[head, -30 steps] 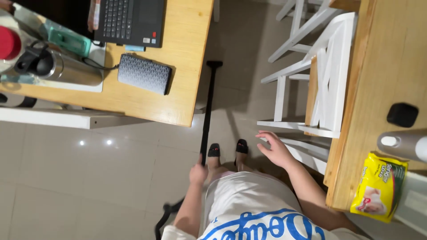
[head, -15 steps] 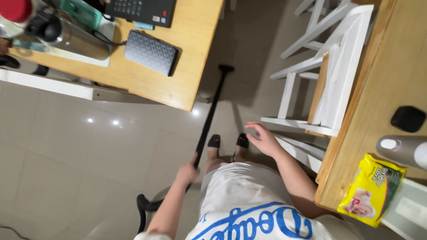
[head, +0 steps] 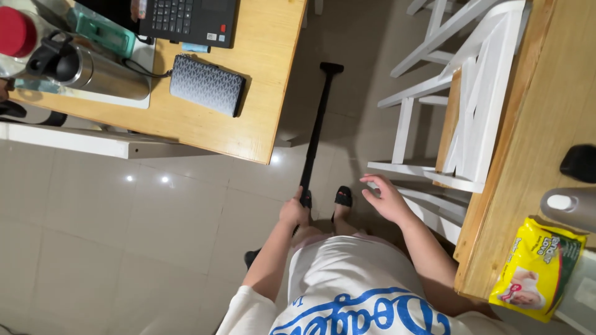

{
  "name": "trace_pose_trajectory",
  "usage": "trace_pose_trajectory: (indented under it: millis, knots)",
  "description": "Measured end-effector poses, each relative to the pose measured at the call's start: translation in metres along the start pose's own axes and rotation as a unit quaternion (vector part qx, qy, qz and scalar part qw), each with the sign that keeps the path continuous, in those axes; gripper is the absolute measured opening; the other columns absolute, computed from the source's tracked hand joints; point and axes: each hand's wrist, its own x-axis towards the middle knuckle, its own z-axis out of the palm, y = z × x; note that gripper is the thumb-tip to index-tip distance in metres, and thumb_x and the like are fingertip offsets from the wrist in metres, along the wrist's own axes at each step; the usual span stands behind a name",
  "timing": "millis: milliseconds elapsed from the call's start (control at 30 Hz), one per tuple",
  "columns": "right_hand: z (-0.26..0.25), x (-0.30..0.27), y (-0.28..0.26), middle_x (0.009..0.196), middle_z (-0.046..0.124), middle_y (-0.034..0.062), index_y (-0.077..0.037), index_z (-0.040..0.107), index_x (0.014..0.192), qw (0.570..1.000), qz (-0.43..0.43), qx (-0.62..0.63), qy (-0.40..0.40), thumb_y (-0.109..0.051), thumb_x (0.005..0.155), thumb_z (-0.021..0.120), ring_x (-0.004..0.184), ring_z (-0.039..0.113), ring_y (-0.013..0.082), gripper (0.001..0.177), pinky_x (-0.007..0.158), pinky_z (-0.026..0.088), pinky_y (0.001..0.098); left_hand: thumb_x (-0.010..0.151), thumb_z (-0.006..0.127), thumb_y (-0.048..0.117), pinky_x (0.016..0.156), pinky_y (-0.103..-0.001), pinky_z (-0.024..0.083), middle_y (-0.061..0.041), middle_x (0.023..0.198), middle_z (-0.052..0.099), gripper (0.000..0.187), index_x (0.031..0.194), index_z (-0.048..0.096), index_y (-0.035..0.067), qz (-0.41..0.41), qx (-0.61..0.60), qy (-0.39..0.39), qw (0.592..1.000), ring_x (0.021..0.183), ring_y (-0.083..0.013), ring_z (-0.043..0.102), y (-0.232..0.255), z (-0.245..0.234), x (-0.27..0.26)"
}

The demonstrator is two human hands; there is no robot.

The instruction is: Vacuuming the floor around furniture and under a table.

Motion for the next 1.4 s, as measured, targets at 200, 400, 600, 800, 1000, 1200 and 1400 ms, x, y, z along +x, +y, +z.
trace_pose_trajectory:
  millis: [200, 400, 600, 800, 1000, 1200, 1400]
  knots:
    - [0.004, -0.011, 0.023, 0.145, 0.058, 0.0092, -0.013, 0.064, 0.125, 1.000, -0.006, -0.001, 0.003, -0.023, 0.094, 0.069, 0.135, 0.055, 0.0273, 0.033, 0.101, 0.051, 0.0402, 0.086, 0.068, 0.044, 0.098, -0.047, 0.054, -0.022, 0.117, 0.072, 0.080, 0.158, 0.036, 0.032, 0.001, -0.021, -0.022, 1.000, 0.111, -0.0394, 0.068, -0.022, -0.022, -0.069]
    - [-0.004, -0.018, 0.044, 0.143, 0.059, 0.0087, -0.013, 0.062, 0.127, 0.996, 0.074, 0.036, 0.023, -0.023, 0.094, 0.068, 0.132, 0.058, 0.0259, 0.035, 0.104, 0.051, 0.0409, 0.086, 0.068, 0.043, 0.094, -0.047, 0.056, -0.019, 0.115, 0.073, 0.072, 0.152, 0.045, 0.032, 0.016, -0.003, 0.000, 1.000, 0.108, -0.0372, 0.070, -0.011, -0.023, -0.055]
    - [-0.012, -0.021, 0.033, 0.143, 0.058, 0.0095, -0.013, 0.063, 0.127, 0.995, 0.083, 0.043, 0.040, -0.023, 0.095, 0.068, 0.136, 0.055, 0.0262, 0.034, 0.108, 0.049, 0.0419, 0.083, 0.061, 0.020, 0.095, -0.049, 0.056, -0.021, 0.114, 0.073, 0.076, 0.156, 0.043, 0.035, 0.035, -0.007, 0.009, 0.999, 0.108, -0.0389, 0.069, 0.047, 0.009, 0.048]
    - [-0.002, -0.021, 0.054, 0.141, 0.061, 0.0093, -0.012, 0.062, 0.129, 0.990, 0.115, 0.070, 0.040, -0.025, 0.096, 0.066, 0.136, 0.055, 0.0257, 0.036, 0.109, 0.048, 0.0429, 0.086, 0.061, 0.026, 0.096, -0.048, 0.056, -0.017, 0.116, 0.073, 0.070, 0.153, 0.045, 0.042, 0.038, 0.058, 0.016, 0.997, 0.107, -0.0366, 0.070, 0.049, -0.045, 0.035]
    - [0.005, -0.019, 0.046, 0.140, 0.060, 0.0101, -0.012, 0.062, 0.130, 0.993, 0.085, 0.068, 0.043, -0.025, 0.096, 0.065, 0.135, 0.055, 0.0264, 0.036, 0.108, 0.049, 0.0426, 0.088, 0.063, 0.033, 0.091, -0.050, 0.057, -0.016, 0.113, 0.074, 0.063, 0.150, 0.050, 0.037, 0.066, 0.101, 0.060, 0.991, 0.104, -0.0372, 0.071, -0.012, -0.067, -0.016]
    - [0.028, -0.020, 0.072, 0.140, 0.062, 0.0120, -0.011, 0.060, 0.130, 0.987, 0.094, 0.126, 0.041, -0.024, 0.097, 0.065, 0.136, 0.057, 0.0266, 0.037, 0.108, 0.050, 0.0420, 0.087, 0.062, 0.033, 0.093, -0.049, 0.058, -0.018, 0.110, 0.074, 0.066, 0.152, 0.049, 0.038, 0.007, 0.065, 0.040, 0.997, 0.104, -0.0374, 0.072, -0.050, -0.066, -0.040]
    - [0.033, -0.015, 0.046, 0.135, 0.065, 0.0112, -0.012, 0.064, 0.127, 0.991, 0.113, 0.057, 0.045, -0.025, 0.095, 0.067, 0.132, 0.059, 0.0247, 0.035, 0.106, 0.052, 0.0404, 0.086, 0.064, 0.031, 0.097, -0.050, 0.055, -0.020, 0.115, 0.073, 0.069, 0.153, 0.048, 0.037, 0.021, 0.010, 0.036, 0.999, 0.109, -0.0403, 0.069, -0.018, -0.038, 0.030]
